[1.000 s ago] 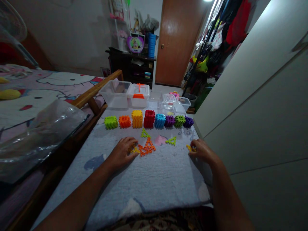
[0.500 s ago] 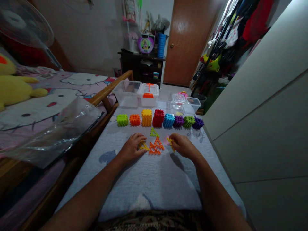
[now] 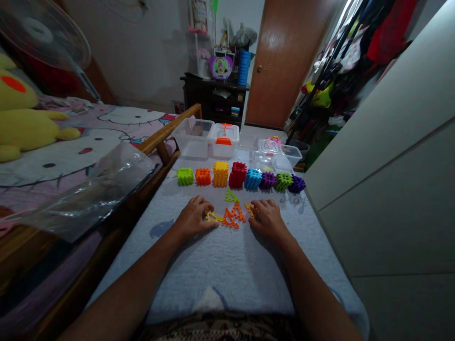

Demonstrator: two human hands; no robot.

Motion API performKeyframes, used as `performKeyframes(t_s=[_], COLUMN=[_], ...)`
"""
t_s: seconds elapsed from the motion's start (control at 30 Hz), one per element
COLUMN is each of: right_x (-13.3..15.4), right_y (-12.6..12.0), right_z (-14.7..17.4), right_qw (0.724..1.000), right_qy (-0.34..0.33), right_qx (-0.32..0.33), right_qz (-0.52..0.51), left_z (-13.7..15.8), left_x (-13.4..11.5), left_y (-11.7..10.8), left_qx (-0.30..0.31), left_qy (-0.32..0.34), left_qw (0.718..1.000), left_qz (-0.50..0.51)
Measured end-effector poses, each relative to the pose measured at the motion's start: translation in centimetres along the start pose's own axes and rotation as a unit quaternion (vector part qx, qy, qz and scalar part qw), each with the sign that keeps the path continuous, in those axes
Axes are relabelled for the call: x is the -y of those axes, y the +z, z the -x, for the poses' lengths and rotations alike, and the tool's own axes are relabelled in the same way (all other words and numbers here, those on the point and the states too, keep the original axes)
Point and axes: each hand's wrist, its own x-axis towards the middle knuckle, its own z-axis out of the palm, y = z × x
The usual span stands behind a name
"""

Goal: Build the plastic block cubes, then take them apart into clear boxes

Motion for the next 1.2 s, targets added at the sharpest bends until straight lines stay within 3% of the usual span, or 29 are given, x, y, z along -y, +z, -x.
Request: performKeyframes(t_s=[0.17,0.33,0.53,0.63,0.77,0.93,1.2], right_x=[0.9,1.7,2.3,2.5,2.7,3.0,3.4], right_y=[0.3,0.4,1.2,1.4,1.5,1.6,1.8], right_z=[0.0,0.0,0.1,0.1,0.1,0.1,0.0], right_qw=[1.000,0.996,0.987,0.985,0.986,0.985,0.981], right_qy=[0.015,0.007,-0.025,-0.029,-0.030,-0.063,-0.102], right_qx=[-0.011,-0.065,-0.095,-0.093,-0.082,-0.075,-0.062], right_qz=[0.010,-0.056,-0.126,-0.141,-0.145,-0.140,-0.155], left_z=[-0.1,0.1,0.4,0.2,0.0,0.3,0.5], left_x=[-0.2,-0.5,0.1,0.0,0.0,0.5,1.6], left_y=[0.1,0.0,-1.0,-1.3,-1.1,-1.3,-1.6], left_qx=[-0.035,-0.020,0.021,-0.021,-0.096,0.028,0.092], left_qy=[-0.031,-0.072,-0.025,-0.006,0.003,0.052,0.074], left_qw=[0.998,0.995,0.999,0.997,0.994,0.998,0.992], left_qz=[-0.041,-0.065,0.025,0.074,0.052,0.038,0.050])
